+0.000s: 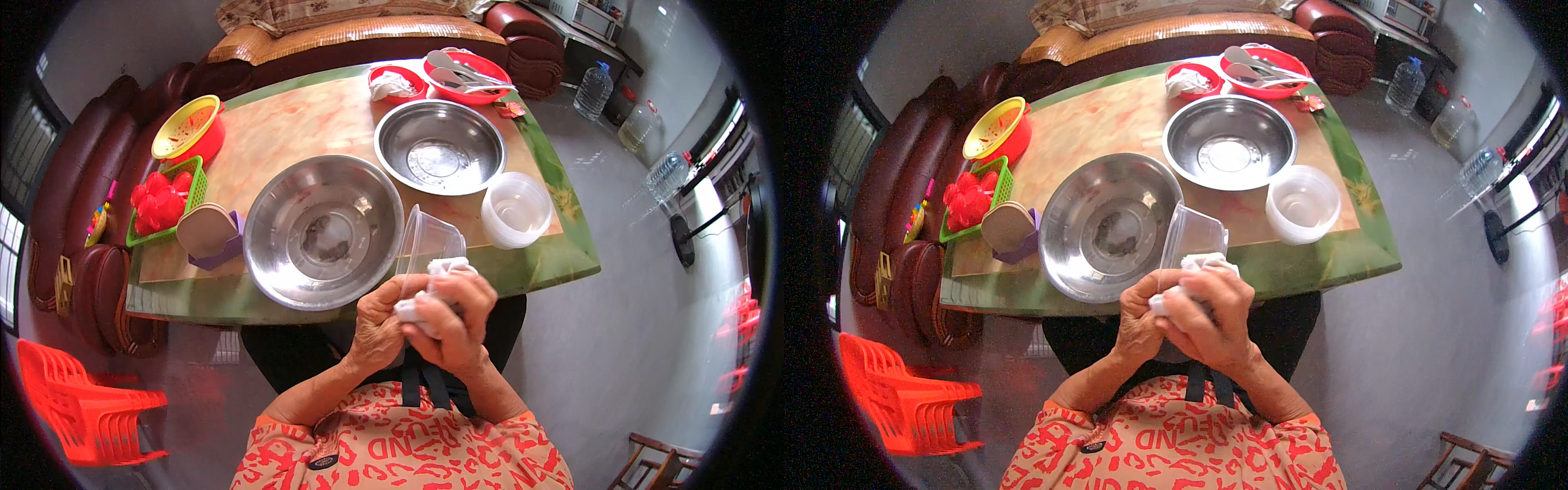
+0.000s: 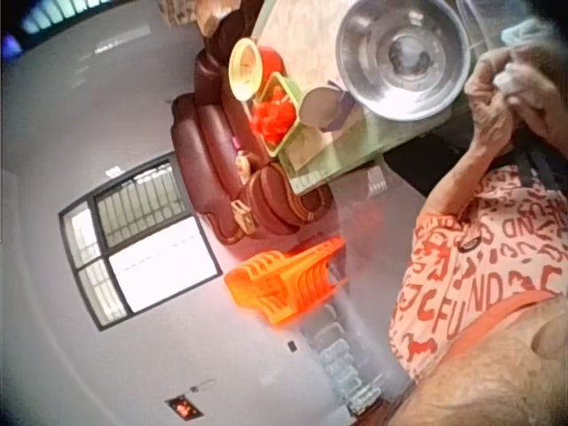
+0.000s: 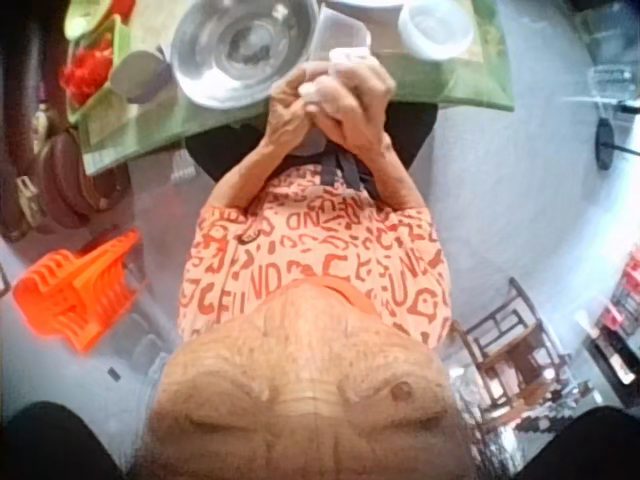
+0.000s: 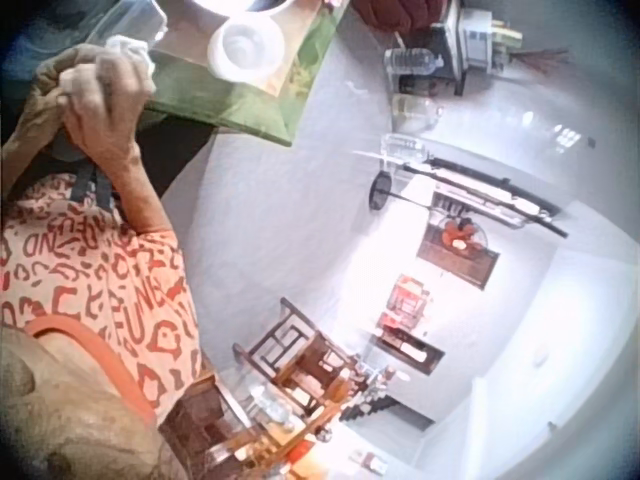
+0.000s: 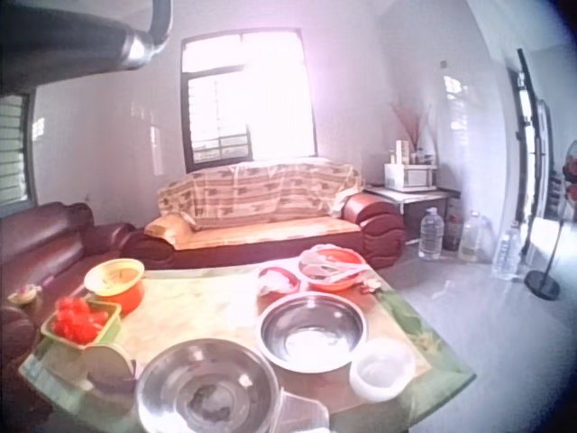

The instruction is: The person wipes a large metal bowl with a white cloth and places it on a table. They then wipe a small plastic container and a yellow plastic colander, placing each item on the table after cleaning. The person handles the items one at a time, using the cloth to dry or polish the surfaces.

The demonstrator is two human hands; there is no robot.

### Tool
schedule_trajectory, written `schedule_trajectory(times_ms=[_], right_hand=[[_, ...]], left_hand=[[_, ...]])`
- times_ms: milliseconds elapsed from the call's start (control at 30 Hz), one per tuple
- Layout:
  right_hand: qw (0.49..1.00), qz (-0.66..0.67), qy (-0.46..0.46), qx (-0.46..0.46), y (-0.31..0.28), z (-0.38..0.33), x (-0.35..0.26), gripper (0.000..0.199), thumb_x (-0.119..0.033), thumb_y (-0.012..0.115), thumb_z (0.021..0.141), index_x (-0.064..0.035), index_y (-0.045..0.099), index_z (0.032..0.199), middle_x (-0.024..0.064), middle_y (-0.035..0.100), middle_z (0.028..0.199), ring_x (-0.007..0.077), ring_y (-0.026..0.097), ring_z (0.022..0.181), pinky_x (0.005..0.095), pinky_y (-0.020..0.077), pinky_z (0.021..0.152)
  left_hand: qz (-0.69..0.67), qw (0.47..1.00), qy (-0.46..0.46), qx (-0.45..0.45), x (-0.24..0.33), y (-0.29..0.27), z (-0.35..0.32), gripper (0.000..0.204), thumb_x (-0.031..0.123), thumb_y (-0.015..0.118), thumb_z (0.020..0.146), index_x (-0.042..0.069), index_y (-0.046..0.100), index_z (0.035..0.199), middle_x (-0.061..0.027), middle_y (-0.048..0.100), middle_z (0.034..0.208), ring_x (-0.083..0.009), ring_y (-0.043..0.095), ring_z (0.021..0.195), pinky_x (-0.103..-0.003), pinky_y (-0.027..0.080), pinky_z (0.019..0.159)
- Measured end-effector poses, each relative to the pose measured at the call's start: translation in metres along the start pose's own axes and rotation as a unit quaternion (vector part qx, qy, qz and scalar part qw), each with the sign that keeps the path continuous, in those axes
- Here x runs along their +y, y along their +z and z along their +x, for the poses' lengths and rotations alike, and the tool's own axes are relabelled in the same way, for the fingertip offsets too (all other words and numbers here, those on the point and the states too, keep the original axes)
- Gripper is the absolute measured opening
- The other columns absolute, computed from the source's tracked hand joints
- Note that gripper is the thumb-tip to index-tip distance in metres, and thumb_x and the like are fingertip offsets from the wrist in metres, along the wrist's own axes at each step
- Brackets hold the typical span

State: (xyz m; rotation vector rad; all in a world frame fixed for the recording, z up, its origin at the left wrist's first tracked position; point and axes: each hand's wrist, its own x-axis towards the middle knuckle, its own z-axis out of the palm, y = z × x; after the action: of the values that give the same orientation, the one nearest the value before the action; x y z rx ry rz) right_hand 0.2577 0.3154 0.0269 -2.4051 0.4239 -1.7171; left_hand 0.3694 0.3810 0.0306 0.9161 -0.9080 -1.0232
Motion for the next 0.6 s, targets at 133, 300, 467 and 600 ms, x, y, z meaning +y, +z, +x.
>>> schedule_trajectory(times_ms=[133,300,467,600], right_hand=[[0.999,-0.019,-0.002,-0.03,-0.003,0.012,0.008,0.035,-0.025,0.067,0.082,-0.009,0.056,0.111,0.0128,0.056,0.113,0.0286,0.054,0.104,0.0415,0.037,0.089],[0.98,0.119,0.162,-0.006,-0.006,0.021,0.029,0.035,-0.018,0.06,0.089,-0.0064,0.048,0.119,0.0134,0.057,0.108,0.0286,0.056,0.097,0.0387,0.0432,0.084],[0.876,0.291,0.384,-0.005,-0.012,0.028,0.041,0.026,-0.016,0.051,0.096,-0.0052,0.046,0.118,0.0108,0.057,0.104,0.0152,0.055,0.09,0.0289,0.0469,0.078],[0.955,0.179,0.234,-0.01,-0.005,0.01,0.037,0.028,-0.017,0.054,0.093,-0.0023,0.046,0.116,0.0191,0.054,0.112,0.0299,0.055,0.1,0.039,0.0434,0.089]], left_hand=[[0.049,0.999,0.015,-0.003,-0.005,-0.006,-0.006,0.02,0.001,0.056,0.091,0.002,0.061,0.11,-0.002,0.064,0.097,-0.007,0.056,0.092,-0.023,0.047,0.082],[0.171,0.982,0.058,-0.054,-0.006,-0.006,-0.004,0.016,0.003,0.057,0.091,0.001,0.065,0.105,-0.0065,0.066,0.097,-0.0131,0.059,0.094,-0.026,0.047,0.082],[0.275,0.945,0.131,-0.119,-0.002,-0.005,0.0,0.015,0.003,0.057,0.091,0.003,0.068,0.102,-0.0097,0.067,0.102,-0.0185,0.061,0.099,-0.029,0.047,0.084],[0.243,0.963,0.088,-0.079,-0.006,-0.007,0.002,0.016,0.003,0.058,0.091,0.002,0.067,0.103,-0.0087,0.067,0.099,-0.0151,0.059,0.097,-0.027,0.046,0.083]])
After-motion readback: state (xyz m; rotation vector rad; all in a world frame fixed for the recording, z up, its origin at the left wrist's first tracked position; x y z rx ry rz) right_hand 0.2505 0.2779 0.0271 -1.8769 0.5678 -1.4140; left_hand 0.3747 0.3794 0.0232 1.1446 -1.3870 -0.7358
